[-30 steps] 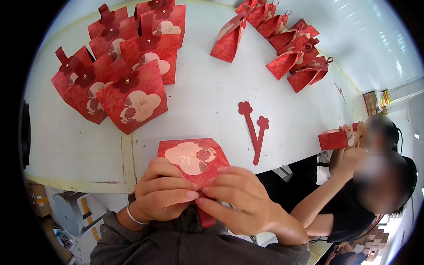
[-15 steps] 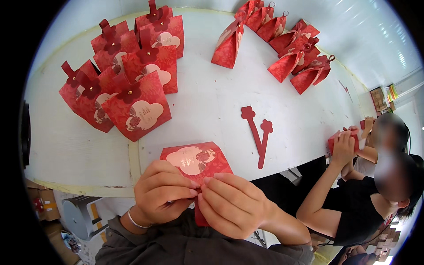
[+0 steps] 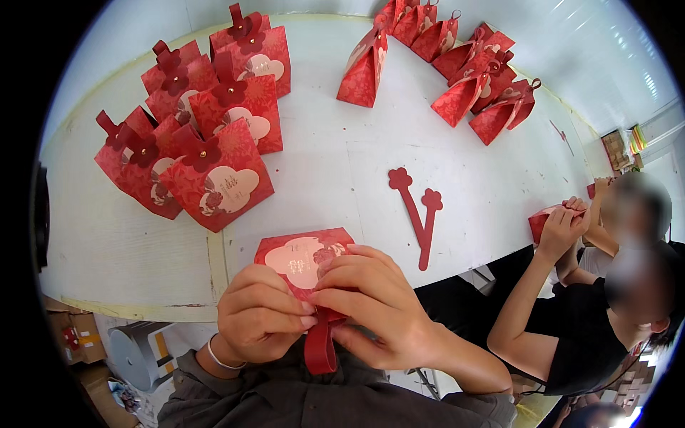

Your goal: The person assembles small red paper gift boxes by folding the sides and securing them with a red paper strip. They insert a small item into the box and attach a decorative red paper handle to the top. The finished boxes are placed on a white table alongside other completed units.

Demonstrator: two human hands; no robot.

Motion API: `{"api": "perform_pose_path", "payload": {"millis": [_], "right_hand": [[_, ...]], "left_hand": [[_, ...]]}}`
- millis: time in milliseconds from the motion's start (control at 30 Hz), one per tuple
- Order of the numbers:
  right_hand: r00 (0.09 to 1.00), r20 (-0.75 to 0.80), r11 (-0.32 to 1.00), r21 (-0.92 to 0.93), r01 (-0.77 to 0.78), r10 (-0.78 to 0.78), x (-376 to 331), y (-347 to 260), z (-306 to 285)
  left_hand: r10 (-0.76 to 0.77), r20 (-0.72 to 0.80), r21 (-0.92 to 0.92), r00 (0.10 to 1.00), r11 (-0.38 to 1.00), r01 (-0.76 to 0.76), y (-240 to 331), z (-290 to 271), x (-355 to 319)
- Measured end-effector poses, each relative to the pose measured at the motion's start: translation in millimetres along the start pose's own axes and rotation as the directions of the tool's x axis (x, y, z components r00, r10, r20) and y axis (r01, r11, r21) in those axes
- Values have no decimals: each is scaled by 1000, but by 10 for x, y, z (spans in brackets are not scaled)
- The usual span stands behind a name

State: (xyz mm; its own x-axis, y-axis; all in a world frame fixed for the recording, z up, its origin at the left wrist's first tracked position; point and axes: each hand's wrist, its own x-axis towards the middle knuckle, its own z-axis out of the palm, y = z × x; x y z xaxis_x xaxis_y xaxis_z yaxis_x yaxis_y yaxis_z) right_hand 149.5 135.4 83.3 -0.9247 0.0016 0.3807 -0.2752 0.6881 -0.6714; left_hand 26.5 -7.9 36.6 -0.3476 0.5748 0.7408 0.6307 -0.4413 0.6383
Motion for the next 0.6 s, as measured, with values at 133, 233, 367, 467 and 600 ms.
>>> {"api": "perform_pose_path", "payload": {"millis": [133, 233, 367, 467, 600], "right_hand": [[994, -73, 988, 137, -67, 78, -10, 46, 48], [995, -96, 995, 97, -28, 37, 97, 186, 39], [954, -130, 901, -383, 203, -270, 225, 326, 63], [896, -171, 807, -527, 268, -409, 205, 377, 142], [930, -209, 897, -392, 205, -304, 189, 371, 141]], "left_hand": [[-86, 16, 8, 996, 996, 86, -17, -35, 93], [-123, -25, 72, 992, 990, 125, -72, -9, 191], [-102, -32, 151, 994, 983, 106, -114, 0, 257], [-95, -16, 150, 995, 984, 96, -123, -8, 270], [-40, -31, 98, 999, 994, 42, -210, -1, 237]]}}
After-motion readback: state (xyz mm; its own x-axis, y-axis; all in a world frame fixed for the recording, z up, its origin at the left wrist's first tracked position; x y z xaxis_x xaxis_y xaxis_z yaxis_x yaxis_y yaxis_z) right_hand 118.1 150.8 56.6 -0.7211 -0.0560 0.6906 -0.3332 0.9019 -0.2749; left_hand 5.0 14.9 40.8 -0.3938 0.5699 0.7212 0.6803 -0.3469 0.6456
